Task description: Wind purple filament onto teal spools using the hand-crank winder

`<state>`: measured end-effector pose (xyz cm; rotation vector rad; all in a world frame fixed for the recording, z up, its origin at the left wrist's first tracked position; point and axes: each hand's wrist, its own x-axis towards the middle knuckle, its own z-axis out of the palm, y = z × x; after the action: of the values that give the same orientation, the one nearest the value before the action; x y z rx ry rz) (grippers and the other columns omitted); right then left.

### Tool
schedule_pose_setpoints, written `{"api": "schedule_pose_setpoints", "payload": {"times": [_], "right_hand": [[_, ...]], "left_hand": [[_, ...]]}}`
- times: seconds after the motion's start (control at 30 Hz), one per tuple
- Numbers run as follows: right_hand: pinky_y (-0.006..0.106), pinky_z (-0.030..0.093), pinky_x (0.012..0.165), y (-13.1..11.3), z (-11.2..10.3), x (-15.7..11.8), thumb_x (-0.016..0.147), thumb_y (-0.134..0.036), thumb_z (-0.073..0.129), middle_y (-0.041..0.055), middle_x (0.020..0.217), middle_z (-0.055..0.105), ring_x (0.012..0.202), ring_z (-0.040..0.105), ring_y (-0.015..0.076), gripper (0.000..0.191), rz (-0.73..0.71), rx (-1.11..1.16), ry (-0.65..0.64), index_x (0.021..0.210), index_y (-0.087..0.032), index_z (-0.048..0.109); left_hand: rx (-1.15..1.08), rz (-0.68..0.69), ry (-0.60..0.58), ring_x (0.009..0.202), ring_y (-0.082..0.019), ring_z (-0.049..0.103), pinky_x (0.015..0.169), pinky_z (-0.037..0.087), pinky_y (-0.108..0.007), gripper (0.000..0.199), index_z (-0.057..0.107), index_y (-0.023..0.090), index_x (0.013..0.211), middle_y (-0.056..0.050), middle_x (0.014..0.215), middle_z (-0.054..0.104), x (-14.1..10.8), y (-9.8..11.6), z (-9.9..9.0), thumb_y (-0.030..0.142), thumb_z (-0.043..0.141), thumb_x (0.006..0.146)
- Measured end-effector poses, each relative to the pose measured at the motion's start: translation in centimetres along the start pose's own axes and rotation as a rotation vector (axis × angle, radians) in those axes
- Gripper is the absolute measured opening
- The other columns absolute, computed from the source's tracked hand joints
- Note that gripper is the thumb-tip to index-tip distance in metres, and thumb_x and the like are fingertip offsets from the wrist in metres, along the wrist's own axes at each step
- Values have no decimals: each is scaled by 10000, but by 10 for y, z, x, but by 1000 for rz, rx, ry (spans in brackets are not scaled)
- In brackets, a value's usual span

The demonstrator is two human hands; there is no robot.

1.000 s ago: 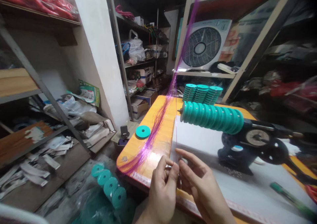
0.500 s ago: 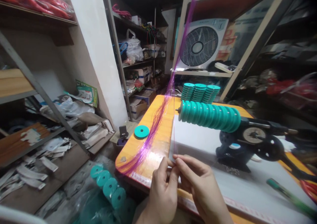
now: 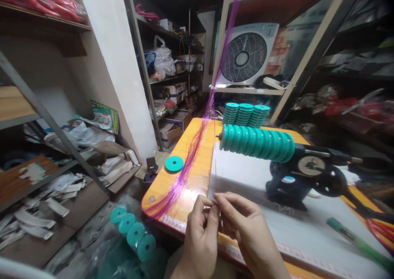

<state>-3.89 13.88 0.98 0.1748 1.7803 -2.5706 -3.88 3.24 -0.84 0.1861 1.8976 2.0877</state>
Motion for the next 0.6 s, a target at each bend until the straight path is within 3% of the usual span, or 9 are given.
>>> {"api": "schedule_pose_setpoints", "payload": {"times": [0.23, 0.4, 0.5, 0.6], "right_hand": [[182, 257, 405, -1, 4, 1, 685, -425, 756, -18, 525, 462, 430, 335, 39, 339, 1, 43, 13, 822, -127, 670], [187, 298, 427, 1, 3, 1, 705, -413, 745, -17, 555, 470, 453, 353, 44, 324, -7, 26, 6, 842, -134, 652], [177, 336, 471, -1, 3, -1, 744, -378, 720, -12, 662, 496, 507, 389, 39, 265, -30, 52, -36, 840, -155, 613], [161, 301, 442, -3, 3, -3, 810, -384, 644, -18, 702, 465, 524, 388, 45, 224, -17, 192, -137, 835, -187, 541]], "left_hand": [[-75, 8, -39, 647, 110, 384, 630, 348, 4, 536, 320, 98, 985, -15, 850, 509, 0, 1, 0, 606, 357, 816], [-15, 33, 27, 599, 90, 339, 571, 340, -23, 544, 334, 86, 893, 8, 700, 392, 0, 1, -2, 625, 323, 818], [-23, 27, 55, 565, 88, 321, 529, 301, -28, 544, 323, 91, 884, 17, 661, 330, 1, 1, -3, 630, 344, 808], [-57, 28, 7, 548, 99, 320, 534, 297, -27, 527, 331, 99, 929, 20, 685, 368, 2, 1, -4, 615, 333, 821]]}}
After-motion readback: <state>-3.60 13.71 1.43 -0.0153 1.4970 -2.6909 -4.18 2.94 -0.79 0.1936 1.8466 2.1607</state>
